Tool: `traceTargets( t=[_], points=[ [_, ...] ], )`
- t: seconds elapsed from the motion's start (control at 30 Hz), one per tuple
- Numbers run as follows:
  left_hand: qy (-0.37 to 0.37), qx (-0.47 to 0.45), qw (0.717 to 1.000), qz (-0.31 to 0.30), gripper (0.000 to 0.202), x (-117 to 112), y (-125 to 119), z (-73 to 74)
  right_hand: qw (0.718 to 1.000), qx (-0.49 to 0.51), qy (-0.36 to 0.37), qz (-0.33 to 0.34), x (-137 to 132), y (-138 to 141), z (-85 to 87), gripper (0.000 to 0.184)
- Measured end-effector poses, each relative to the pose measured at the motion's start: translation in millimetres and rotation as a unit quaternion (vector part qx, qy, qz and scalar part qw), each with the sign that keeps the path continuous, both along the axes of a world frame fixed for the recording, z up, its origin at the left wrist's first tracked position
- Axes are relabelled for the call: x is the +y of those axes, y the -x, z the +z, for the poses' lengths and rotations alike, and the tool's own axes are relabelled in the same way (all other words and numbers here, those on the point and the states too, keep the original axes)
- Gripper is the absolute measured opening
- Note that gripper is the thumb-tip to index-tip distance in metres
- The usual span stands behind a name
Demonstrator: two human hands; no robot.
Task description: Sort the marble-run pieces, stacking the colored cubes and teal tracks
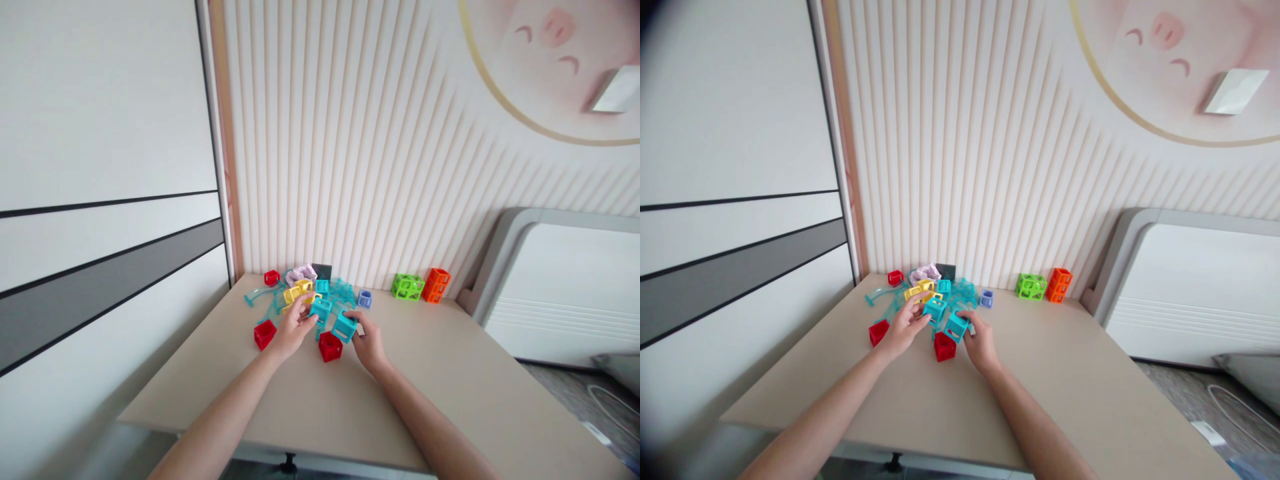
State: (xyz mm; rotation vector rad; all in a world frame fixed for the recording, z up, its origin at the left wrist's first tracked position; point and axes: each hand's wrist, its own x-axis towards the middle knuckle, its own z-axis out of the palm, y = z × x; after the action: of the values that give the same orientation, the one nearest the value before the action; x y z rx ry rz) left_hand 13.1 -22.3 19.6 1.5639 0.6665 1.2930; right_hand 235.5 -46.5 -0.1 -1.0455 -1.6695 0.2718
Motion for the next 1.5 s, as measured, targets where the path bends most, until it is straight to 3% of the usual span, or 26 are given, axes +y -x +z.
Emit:
traceTargets(
  t=[0.5, 0.7, 0.93, 1.1, 1.23, 1.5],
  points=[
    [0.018, 0.005, 0.996, -0.082, 0.059, -13, -12, -6.8, 0.999, -0.032, -0.021, 0.02, -7, 1, 3.8, 0.039],
    [0.016, 0.037, 0.996, -0.081, 0.052, -13, -11, -12.1, 0.997, -0.055, -0.037, 0.03, -8, 0, 4.3, 0.04],
    [0.014, 0.07, 0.994, -0.083, 0.045, -14, -11, -6.4, 0.994, -0.08, -0.042, 0.064, -9, -1, 8.8, 0.046],
    [0.012, 0.056, 0.997, -0.056, 0.046, -15, -11, -4.3, 0.999, -0.041, 0.015, 0.02, -6, -1, 4.7, 0.056],
    [0.019, 0.055, 0.996, -0.064, 0.047, -14, -11, -5.4, 0.998, -0.045, 0.051, 0.018, -2, -3, 0.6, 0.042],
    [0.055, 0.049, 0.993, -0.088, 0.058, -18, -14, -0.3, 0.992, -0.103, -0.071, -0.024, -5, -9, 5.5, 0.035]
  ],
)
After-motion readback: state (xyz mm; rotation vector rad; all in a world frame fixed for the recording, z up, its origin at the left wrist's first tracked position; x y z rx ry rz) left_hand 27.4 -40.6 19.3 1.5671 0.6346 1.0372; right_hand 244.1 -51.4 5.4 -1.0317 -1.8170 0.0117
